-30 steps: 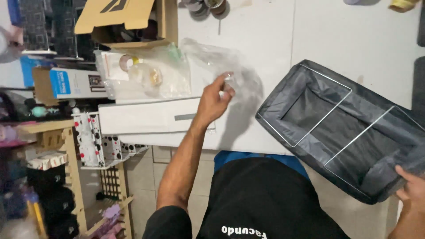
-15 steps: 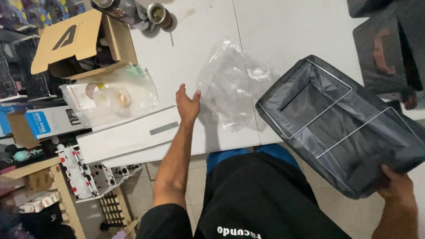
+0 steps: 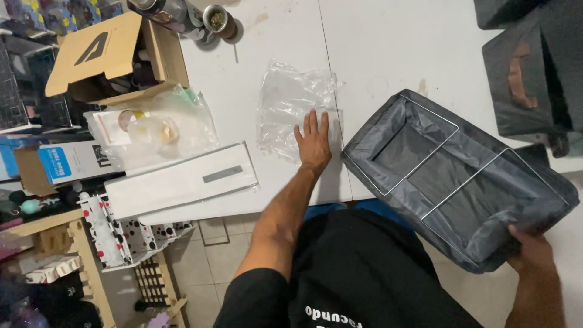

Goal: Unpacking and unfolding a collapsible fabric shelf organizer and placing it into a storage bin.

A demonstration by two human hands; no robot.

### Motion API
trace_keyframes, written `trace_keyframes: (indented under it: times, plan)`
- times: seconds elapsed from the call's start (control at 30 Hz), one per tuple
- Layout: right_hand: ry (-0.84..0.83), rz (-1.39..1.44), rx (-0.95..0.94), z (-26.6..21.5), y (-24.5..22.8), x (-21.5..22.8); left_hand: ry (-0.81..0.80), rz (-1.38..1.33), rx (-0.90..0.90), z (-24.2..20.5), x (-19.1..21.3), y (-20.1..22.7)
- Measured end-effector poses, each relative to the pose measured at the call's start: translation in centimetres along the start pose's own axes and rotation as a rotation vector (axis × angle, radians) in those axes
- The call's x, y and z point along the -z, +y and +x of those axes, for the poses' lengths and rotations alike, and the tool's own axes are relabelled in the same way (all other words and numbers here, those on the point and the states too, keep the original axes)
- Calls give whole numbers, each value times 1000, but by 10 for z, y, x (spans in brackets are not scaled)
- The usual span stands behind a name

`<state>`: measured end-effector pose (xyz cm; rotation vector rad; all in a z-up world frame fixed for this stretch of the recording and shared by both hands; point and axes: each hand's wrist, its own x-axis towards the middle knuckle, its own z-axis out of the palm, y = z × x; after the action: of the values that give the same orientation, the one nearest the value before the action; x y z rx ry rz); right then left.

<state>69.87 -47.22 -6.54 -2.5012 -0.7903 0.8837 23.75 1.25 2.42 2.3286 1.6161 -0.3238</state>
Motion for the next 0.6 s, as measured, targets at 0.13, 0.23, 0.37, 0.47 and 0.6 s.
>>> trace_keyframes:
  times: [0.13, 0.23, 0.37, 0.47, 0.6]
  plan:
    - [-41, 194, -215, 2, -35, 23, 40, -121, -22, 23, 7, -33]
    - [42, 779, -504, -10, -84, 13, 192, -76, -181, 21, 15, -46]
    - [-23, 686, -477, -9, -99, 18, -272, -32, -271, 28, 49, -3]
    - [-108, 885, -400, -6, -100, 17, -422, 268, -274, 52, 40, 28]
    - [-15, -44, -2, 12, 83, -5, -511, 396, -169, 68, 69, 43]
